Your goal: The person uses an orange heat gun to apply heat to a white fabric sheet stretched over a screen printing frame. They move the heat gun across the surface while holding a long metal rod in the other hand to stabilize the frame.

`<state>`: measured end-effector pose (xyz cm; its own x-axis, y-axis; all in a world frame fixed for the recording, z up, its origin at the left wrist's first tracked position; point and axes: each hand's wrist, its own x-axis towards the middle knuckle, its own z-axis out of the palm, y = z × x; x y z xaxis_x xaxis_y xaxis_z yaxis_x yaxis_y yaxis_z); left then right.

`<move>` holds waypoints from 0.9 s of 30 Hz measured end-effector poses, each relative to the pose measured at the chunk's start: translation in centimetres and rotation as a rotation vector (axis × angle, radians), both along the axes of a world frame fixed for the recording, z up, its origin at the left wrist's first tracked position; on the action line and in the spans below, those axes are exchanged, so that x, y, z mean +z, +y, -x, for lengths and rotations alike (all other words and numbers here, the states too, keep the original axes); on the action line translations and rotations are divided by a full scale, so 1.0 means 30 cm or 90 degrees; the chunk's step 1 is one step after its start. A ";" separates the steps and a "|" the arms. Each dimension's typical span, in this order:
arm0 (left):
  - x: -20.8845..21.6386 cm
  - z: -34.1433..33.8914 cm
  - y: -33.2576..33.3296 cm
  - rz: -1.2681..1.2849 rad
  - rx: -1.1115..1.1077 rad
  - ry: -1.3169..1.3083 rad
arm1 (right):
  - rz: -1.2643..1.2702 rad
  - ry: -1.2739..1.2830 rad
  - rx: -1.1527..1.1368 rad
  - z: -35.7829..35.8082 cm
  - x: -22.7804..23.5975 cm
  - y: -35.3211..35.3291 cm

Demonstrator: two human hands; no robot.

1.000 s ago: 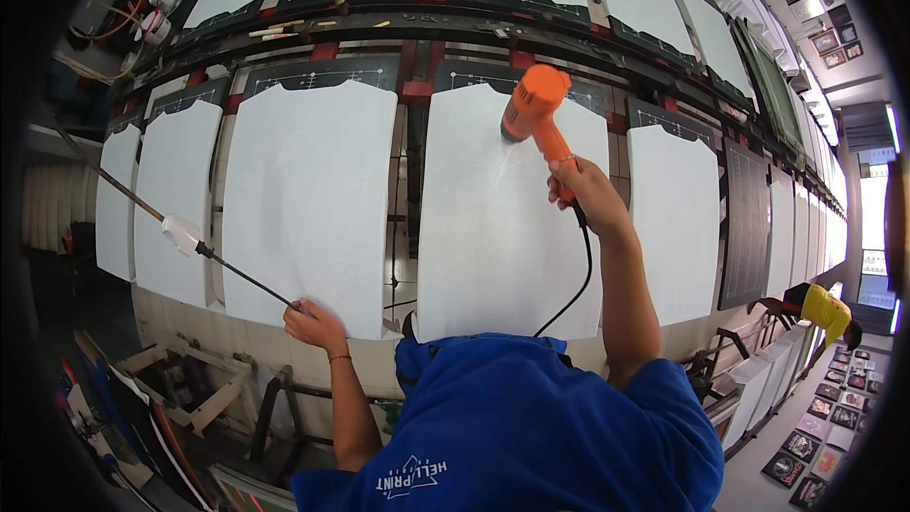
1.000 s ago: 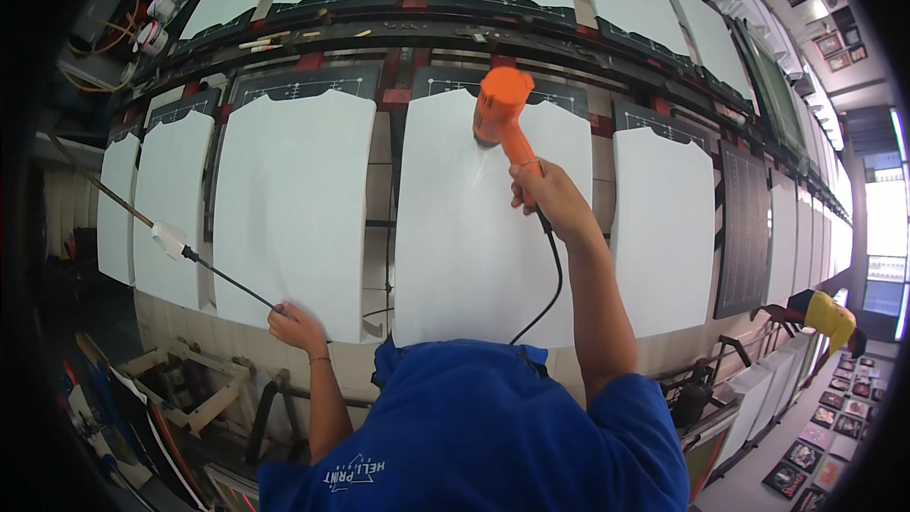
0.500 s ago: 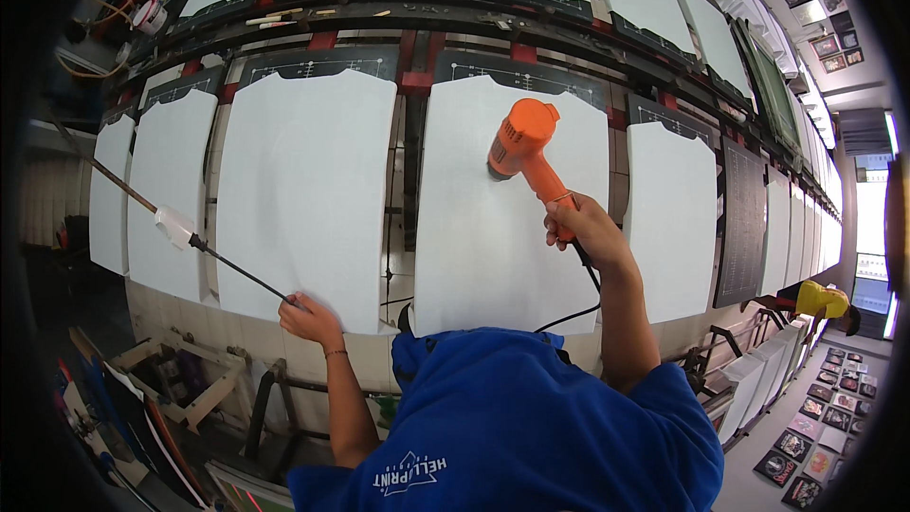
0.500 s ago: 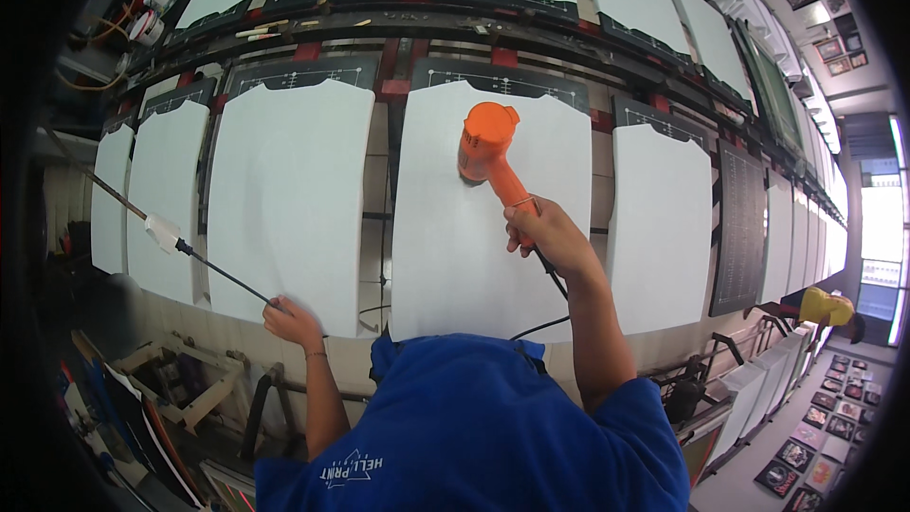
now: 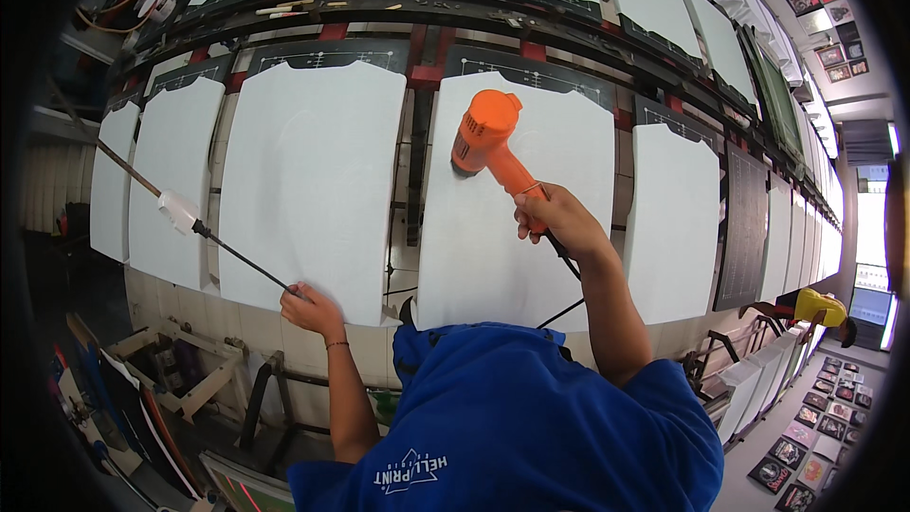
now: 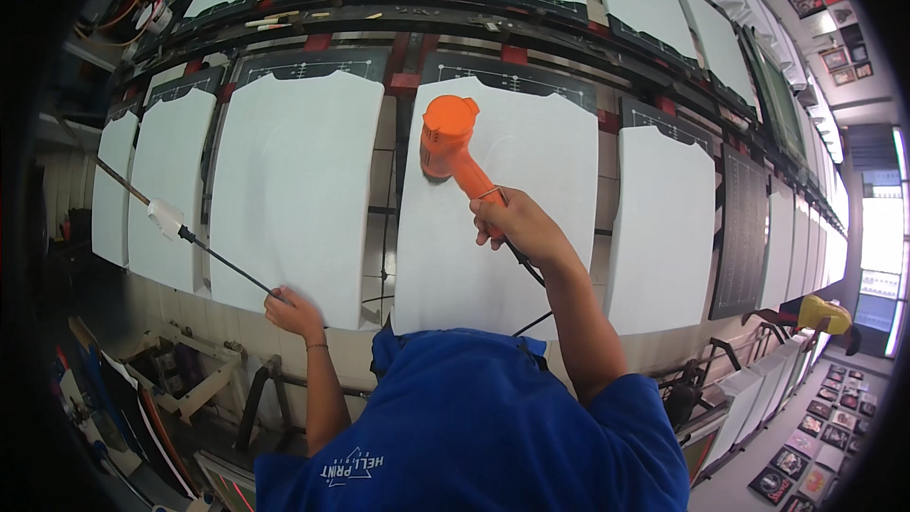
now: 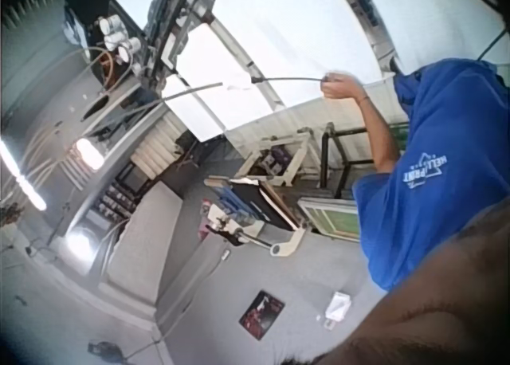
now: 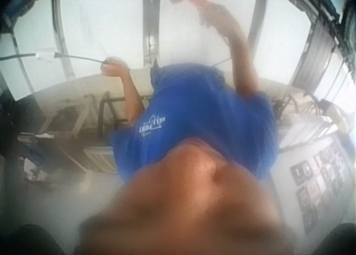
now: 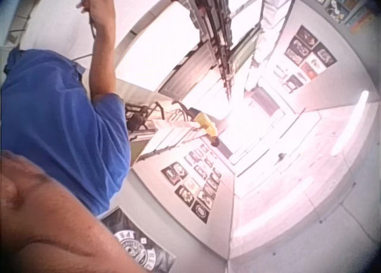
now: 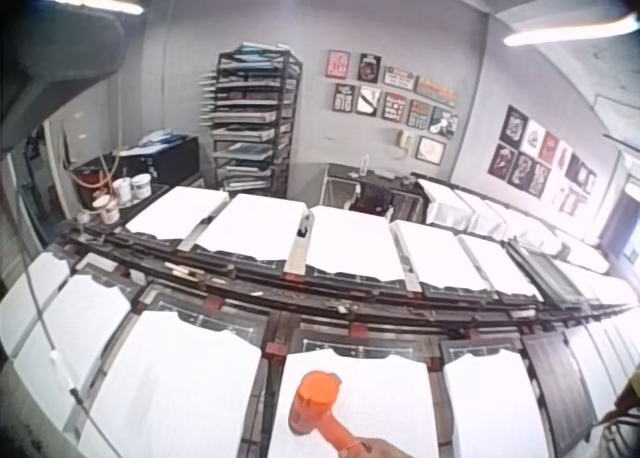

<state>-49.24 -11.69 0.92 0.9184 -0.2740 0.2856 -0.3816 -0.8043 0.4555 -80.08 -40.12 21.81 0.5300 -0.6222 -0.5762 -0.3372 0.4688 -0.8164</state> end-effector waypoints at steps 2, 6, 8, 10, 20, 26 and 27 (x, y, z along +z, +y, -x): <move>-0.001 0.000 0.002 -0.002 0.002 0.001 | -0.013 0.006 0.018 -0.001 0.010 0.005; 0.008 0.003 -0.003 -0.001 0.001 0.004 | -0.004 0.033 0.039 0.013 0.020 0.024; 0.008 0.000 -0.002 -0.005 -0.003 0.001 | 0.006 0.037 0.033 0.019 0.015 0.028; 0.002 0.000 -0.002 0.007 0.003 -0.003 | 0.036 0.034 0.024 0.016 -0.003 0.039; -0.009 0.011 -0.001 0.003 0.001 -0.004 | 0.036 0.111 -0.014 0.142 0.050 0.039; -0.008 0.012 0.000 -0.001 -0.010 -0.030 | 0.083 0.071 -0.072 0.170 0.021 -0.011; -0.006 0.010 -0.002 -0.006 -0.006 -0.028 | 0.083 0.058 -0.083 0.170 0.006 -0.021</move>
